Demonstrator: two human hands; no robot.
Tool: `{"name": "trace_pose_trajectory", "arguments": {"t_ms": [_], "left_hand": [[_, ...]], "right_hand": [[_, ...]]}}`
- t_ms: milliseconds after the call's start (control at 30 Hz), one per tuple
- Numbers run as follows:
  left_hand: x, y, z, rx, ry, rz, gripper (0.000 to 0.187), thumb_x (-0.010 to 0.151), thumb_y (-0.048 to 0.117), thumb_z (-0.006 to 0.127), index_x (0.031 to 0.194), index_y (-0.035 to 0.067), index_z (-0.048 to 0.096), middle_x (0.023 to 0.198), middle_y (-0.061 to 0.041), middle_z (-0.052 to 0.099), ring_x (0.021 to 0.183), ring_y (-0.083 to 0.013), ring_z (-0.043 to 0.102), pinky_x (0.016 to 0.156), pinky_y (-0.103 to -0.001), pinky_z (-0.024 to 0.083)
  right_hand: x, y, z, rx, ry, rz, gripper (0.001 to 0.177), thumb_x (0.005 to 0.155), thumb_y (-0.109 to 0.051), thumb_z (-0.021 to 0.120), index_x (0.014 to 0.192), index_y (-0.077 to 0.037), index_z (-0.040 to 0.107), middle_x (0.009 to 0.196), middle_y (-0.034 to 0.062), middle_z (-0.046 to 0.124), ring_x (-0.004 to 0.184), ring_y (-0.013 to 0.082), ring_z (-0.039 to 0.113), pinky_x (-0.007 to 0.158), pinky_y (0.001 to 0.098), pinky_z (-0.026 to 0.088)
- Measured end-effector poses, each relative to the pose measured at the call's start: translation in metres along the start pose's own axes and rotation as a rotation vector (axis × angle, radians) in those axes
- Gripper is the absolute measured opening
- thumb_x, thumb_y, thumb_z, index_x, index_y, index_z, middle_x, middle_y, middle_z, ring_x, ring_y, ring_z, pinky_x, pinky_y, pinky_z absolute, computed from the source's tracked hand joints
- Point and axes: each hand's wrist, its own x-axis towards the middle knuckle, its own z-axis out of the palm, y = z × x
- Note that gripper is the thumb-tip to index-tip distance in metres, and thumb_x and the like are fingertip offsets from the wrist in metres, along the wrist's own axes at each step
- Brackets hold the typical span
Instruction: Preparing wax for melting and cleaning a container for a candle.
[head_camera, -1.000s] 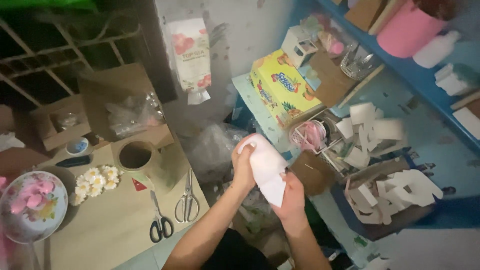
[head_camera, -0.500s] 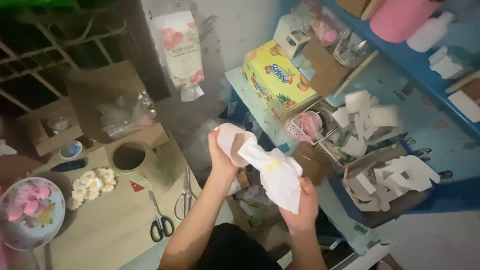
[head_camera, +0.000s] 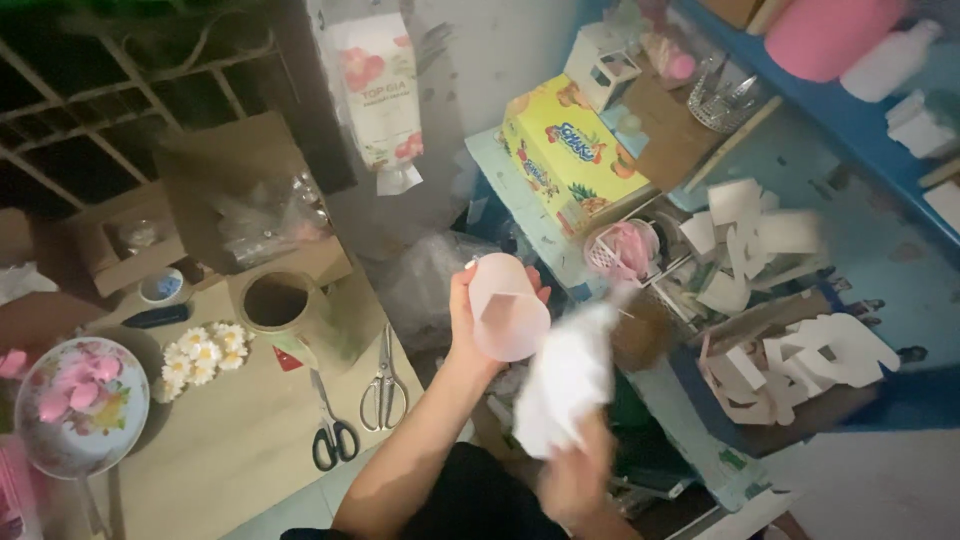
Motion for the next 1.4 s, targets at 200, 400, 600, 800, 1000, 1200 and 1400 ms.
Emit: {"name": "trace_pose_trajectory", "arguments": {"t_ms": [200, 400, 600, 800, 1000, 1200, 1400], "left_hand": [[-0.008, -0.020, -0.011, 0.107, -0.020, -0.034, 0.067, 0.086, 0.052, 0.059, 0.129, 0.000, 0.061, 0.117, -0.021, 0.069, 0.109, -0.0364, 0.066, 0.100, -0.049, 0.054], [-0.021, -0.036, -0.002, 0.302, -0.091, 0.133, 0.064, 0.092, 0.045, 0.056, 0.143, 0.006, 0.052, 0.130, -0.017, 0.065, 0.111, -0.0304, 0.065, 0.098, -0.045, 0.053], [-0.028, -0.028, 0.019, 0.532, -0.059, 0.126, 0.057, 0.098, 0.044, 0.054, 0.140, 0.006, 0.051, 0.130, -0.016, 0.067, 0.113, -0.0239, 0.065, 0.100, -0.041, 0.053], [-0.009, -0.032, 0.014, 0.554, 0.052, -0.063, 0.049, 0.089, 0.022, 0.071, 0.132, 0.003, 0.058, 0.115, -0.012, 0.068, 0.104, -0.0231, 0.067, 0.091, -0.040, 0.057], [0.003, -0.056, 0.008, 0.620, 0.224, 0.072, 0.040, 0.082, 0.006, 0.074, 0.120, 0.001, 0.064, 0.104, -0.014, 0.070, 0.091, -0.0250, 0.068, 0.081, -0.038, 0.058], [-0.011, -0.062, 0.014, 0.555, 0.077, 0.164, 0.044, 0.083, 0.008, 0.070, 0.125, 0.002, 0.061, 0.111, -0.012, 0.068, 0.098, -0.0220, 0.067, 0.086, -0.036, 0.057], [-0.019, -0.056, 0.008, 0.611, -0.219, 0.275, 0.055, 0.086, 0.013, 0.072, 0.137, 0.004, 0.052, 0.122, -0.011, 0.060, 0.111, -0.0211, 0.061, 0.096, -0.035, 0.052]], "right_hand": [[0.015, 0.019, 0.088, -1.542, -0.257, -0.118, 0.043, 0.101, -0.022, 0.042, 0.132, 0.004, 0.056, 0.104, 0.0178, 0.068, 0.090, 0.0257, 0.066, 0.080, 0.0339, 0.050], [0.039, 0.006, 0.070, -0.546, -0.226, 0.193, 0.047, 0.103, -0.019, 0.045, 0.142, 0.007, 0.051, 0.136, 0.0154, 0.060, 0.123, 0.0217, 0.059, 0.100, 0.0322, 0.049], [0.003, -0.018, 0.152, -1.712, -0.433, -0.281, 0.035, 0.098, -0.012, 0.054, 0.128, 0.002, 0.062, 0.121, 0.0243, 0.068, 0.115, 0.0390, 0.066, 0.097, 0.0428, 0.052], [0.035, 0.004, 0.086, -2.013, -0.585, -0.558, 0.040, 0.094, -0.009, 0.053, 0.132, 0.003, 0.058, 0.125, 0.0312, 0.061, 0.117, 0.0521, 0.055, 0.102, 0.0564, 0.043], [0.060, 0.021, 0.028, -1.620, -0.388, -0.543, 0.042, 0.101, -0.010, 0.053, 0.138, 0.008, 0.051, 0.137, 0.0274, 0.057, 0.127, 0.0437, 0.055, 0.105, 0.0498, 0.043], [0.055, 0.008, 0.048, -0.309, 0.026, -0.010, 0.045, 0.103, -0.015, 0.059, 0.144, 0.002, 0.050, 0.138, 0.0142, 0.058, 0.124, 0.0249, 0.058, 0.105, 0.0391, 0.048], [0.036, -0.016, 0.104, -0.022, -0.015, 0.160, 0.047, 0.100, -0.019, 0.058, 0.139, 0.006, 0.053, 0.134, 0.0160, 0.063, 0.122, 0.0258, 0.062, 0.105, 0.0380, 0.049]]}}
